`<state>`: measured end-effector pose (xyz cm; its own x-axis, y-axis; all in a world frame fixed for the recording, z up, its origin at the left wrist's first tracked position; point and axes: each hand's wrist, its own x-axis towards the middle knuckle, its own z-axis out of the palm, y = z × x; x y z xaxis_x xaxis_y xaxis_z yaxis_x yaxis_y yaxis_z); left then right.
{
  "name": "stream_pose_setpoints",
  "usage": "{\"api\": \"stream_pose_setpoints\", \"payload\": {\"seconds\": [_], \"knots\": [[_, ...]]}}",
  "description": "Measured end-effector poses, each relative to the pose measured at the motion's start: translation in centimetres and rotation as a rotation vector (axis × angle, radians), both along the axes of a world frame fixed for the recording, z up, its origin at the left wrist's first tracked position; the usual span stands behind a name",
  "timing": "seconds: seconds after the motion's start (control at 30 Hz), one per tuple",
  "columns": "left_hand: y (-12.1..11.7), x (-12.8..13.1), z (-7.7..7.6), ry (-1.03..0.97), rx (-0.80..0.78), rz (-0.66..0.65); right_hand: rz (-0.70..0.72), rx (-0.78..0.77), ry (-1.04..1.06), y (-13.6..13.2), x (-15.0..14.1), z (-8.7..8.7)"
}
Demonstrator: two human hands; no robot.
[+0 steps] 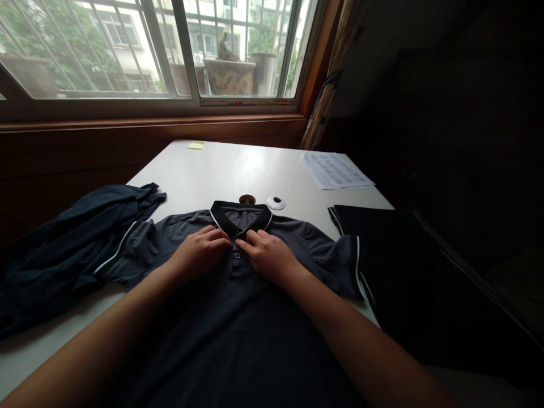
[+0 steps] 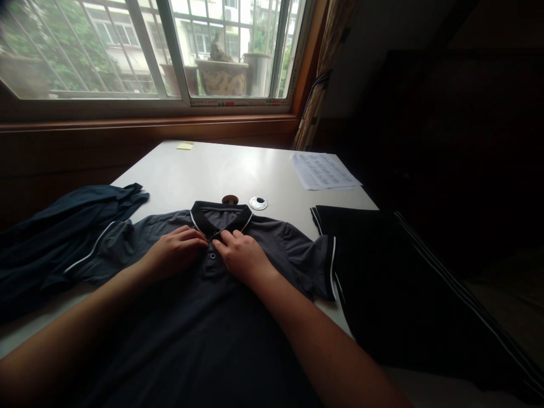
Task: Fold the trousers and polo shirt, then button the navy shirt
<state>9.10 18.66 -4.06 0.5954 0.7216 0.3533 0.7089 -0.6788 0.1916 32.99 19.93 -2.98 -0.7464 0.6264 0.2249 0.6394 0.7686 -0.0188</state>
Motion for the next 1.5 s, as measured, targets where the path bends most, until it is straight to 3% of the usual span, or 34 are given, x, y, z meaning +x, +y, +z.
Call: {"api": "stream_pose_setpoints", "payload": {"seconds": [0.37, 0.73, 1.17, 1.5], "knots": [[-0.1, 0.1, 0.2, -0.010, -0.020, 0.012, -0.064, -0.059, 0.116, 0.5, 0.3, -0.8], [0.1, -0.1, -0.6, -0.011, 0.030, -0.029, -0.066, -0.140, 0.303, 1.1, 0.5, -1.9], [0.1, -0.3, -0.3, 0.150, 0.136, 0.004, -0.077, -0.211, 0.371, 1.6, 0.6, -2.5], [0.1, -0.4, -0.2, 0.216, 0.125, 0.009, -0.087, -0.284, 0.451, 2.1, 0.7, -2.8]]}}
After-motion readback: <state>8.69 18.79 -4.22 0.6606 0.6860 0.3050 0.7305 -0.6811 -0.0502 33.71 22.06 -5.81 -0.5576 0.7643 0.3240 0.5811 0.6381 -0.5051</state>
